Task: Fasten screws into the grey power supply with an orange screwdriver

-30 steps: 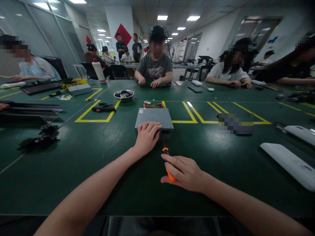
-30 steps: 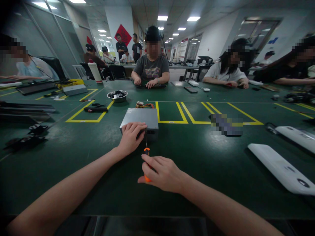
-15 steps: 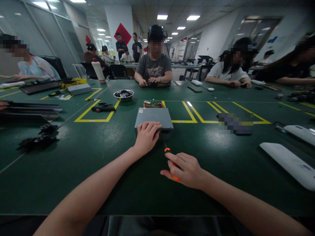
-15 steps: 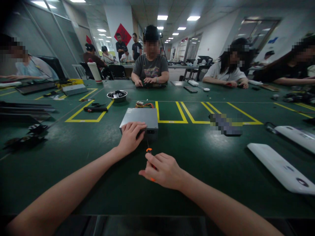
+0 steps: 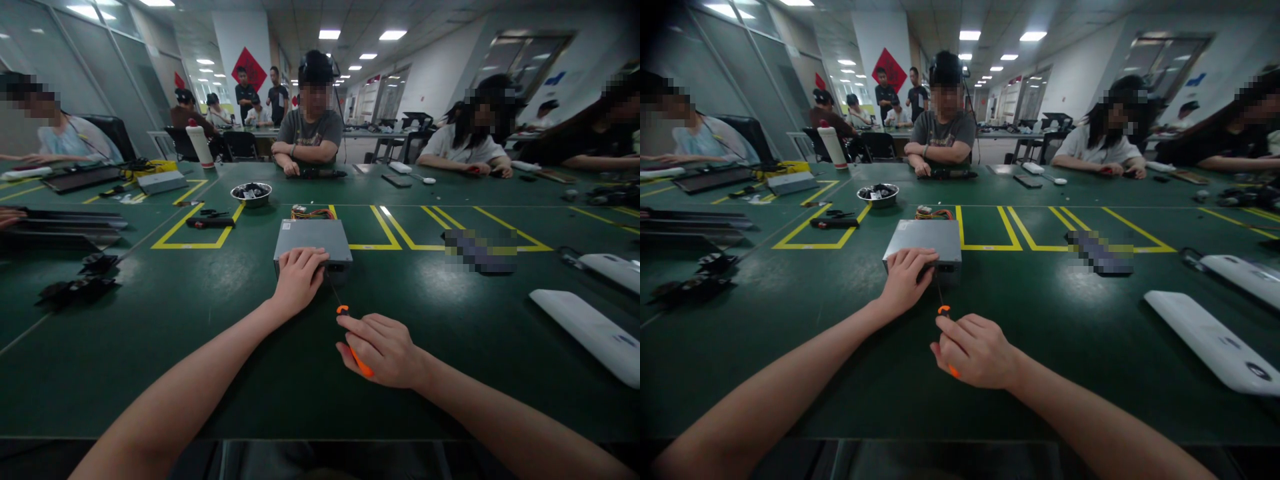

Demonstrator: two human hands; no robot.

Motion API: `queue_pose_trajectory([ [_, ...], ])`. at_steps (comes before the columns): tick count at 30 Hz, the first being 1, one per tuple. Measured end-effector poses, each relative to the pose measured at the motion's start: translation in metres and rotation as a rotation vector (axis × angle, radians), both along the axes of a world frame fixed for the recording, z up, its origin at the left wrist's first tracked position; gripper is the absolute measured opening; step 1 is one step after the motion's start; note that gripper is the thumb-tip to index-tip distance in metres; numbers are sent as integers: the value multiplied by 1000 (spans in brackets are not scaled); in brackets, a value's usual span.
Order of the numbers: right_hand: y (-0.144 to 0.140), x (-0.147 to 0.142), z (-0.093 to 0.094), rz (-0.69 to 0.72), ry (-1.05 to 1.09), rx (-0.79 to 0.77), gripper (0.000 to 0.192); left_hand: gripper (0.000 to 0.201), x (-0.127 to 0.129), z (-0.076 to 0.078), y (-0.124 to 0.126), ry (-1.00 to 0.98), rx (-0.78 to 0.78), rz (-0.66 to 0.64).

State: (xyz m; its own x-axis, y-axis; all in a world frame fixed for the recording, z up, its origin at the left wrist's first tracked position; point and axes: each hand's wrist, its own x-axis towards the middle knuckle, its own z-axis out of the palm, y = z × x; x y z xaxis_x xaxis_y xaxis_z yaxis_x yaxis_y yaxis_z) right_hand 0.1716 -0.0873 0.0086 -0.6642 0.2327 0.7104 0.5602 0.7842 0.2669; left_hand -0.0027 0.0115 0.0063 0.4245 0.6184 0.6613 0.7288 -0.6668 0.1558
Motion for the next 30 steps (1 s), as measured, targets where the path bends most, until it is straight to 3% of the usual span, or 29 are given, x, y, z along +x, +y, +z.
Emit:
queue_pose_trajectory([
  [30,5,4,-2,-78,21,-77,6,30,-1,0,-1,14,-6,-7],
])
